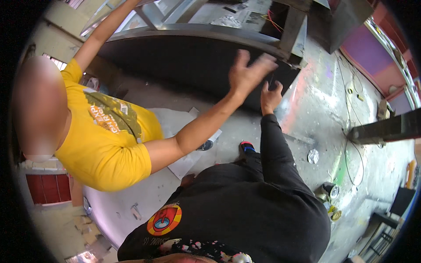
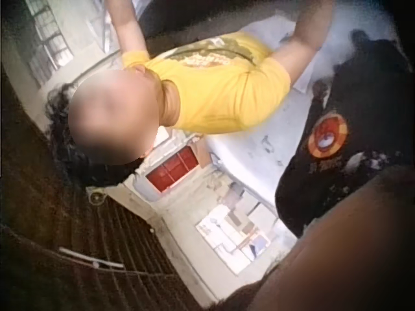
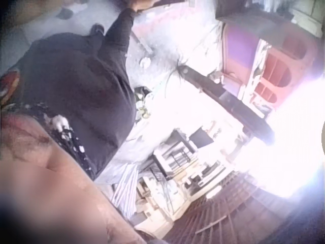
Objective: Moving and assembling large metal frames in a workshop.
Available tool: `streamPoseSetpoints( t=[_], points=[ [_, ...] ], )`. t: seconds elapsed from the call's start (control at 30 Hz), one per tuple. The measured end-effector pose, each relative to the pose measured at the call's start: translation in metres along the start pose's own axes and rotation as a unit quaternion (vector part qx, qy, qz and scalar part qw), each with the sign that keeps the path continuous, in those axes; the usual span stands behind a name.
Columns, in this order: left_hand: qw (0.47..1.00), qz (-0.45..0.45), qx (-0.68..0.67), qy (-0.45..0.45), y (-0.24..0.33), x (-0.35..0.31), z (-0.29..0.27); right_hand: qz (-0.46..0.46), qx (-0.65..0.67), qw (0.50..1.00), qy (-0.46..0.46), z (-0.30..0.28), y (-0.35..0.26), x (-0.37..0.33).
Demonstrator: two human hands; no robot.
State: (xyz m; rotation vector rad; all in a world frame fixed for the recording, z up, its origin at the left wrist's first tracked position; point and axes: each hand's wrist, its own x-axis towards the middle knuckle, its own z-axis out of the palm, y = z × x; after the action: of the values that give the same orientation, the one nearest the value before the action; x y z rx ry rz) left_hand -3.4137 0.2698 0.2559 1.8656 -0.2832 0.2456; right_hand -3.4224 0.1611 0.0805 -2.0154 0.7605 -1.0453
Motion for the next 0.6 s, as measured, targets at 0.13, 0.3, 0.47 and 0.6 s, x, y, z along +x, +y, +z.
streamPoseSetpoints(
  t=[0.13,0.3,0.47,0.6],
  points=[
    [0.828,0.404,0.128,-0.366,0.012,-0.025,0.024,-0.204,0.076,0.959,-0.183,-0.009,0.068,-0.063],
    [0.934,-0.229,0.015,-0.273,-0.149,-0.223,-0.108,0.013,-0.186,0.757,-0.626,-0.065,0.194,-0.168],
    [0.863,-0.358,-0.293,0.202,-0.095,-0.090,-0.069,-0.512,-0.315,0.517,-0.609,-0.049,0.196,-0.136],
    [0.922,-0.176,-0.283,0.197,0.010,-0.002,-0.011,-0.224,-0.149,0.692,-0.670,-0.048,0.173,-0.123]
  ],
)
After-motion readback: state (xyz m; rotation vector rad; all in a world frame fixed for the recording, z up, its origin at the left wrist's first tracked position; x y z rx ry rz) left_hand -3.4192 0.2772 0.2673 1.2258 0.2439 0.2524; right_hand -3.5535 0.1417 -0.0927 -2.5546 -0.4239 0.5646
